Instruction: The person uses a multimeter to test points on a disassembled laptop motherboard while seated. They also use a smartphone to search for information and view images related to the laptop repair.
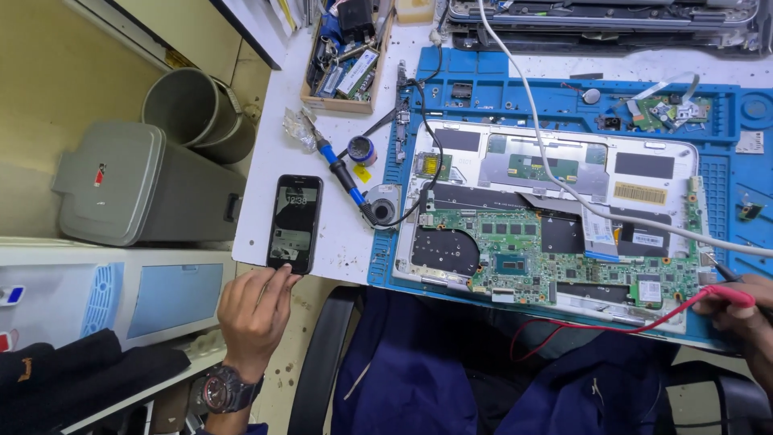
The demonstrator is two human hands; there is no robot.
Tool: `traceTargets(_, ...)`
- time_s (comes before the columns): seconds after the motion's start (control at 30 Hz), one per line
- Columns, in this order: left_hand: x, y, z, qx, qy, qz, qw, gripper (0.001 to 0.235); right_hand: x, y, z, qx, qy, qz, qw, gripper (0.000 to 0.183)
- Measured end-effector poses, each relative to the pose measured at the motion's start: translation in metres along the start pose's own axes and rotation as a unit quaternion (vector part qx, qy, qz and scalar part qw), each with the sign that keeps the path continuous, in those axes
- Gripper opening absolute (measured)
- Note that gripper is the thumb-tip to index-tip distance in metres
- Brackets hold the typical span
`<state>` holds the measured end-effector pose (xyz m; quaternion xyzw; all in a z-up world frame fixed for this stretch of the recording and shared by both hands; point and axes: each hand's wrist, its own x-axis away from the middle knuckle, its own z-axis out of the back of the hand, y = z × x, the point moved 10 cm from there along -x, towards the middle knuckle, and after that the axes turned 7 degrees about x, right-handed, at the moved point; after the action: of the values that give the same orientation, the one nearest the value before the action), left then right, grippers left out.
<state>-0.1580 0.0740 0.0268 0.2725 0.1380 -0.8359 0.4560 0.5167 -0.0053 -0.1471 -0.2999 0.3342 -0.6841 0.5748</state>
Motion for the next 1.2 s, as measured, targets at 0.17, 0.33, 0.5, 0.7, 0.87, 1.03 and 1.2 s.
traceTargets(0.17, -0.009, 0.002, 0.003, -0.001, -0.008, -0.006, 1.000, 0.018, 0.004, 0.075, -0.001, 0.000, -0.014, -0.048, 0.999, 0.047)
traceTargets(0.33, -0.022, -0.011, 0.010, -0.006, -0.033, 0.005, 0.999, 0.040, 0.011, 0.171, -0.008, -0.096, -0.027, -0.144, 0.985, 0.062)
traceTargets(0.5, -0.046, -0.024, 0.000, 0.067, -0.130, 0.095, 0.985, 0.111, 0.003, 0.137, -0.007, -0.048, -0.037, -0.080, 0.995, 0.058)
traceTargets(0.7, -0.069, -0.015, -0.015, 0.089, -0.192, 0.099, 0.972, 0.128, -0.007, -0.037, -0.003, -0.047, -0.006, -0.014, 0.999, 0.044)
traceTargets(0.87, -0.066, -0.015, -0.020, 0.091, -0.190, 0.082, 0.974, 0.123, -0.009, -0.037, 0.001, -0.017, -0.027, 0.006, 0.999, 0.041)
traceTargets(1.03, -0.069, -0.017, -0.021, 0.087, -0.196, 0.087, 0.973, 0.121, -0.002, 0.065, 0.000, -0.044, -0.034, 0.003, 0.998, 0.044)
traceTargets(1.2, -0.070, -0.015, -0.025, 0.111, -0.201, 0.090, 0.969, 0.131, 0.008, 0.189, 0.002, -0.109, -0.053, -0.143, 0.982, 0.041)
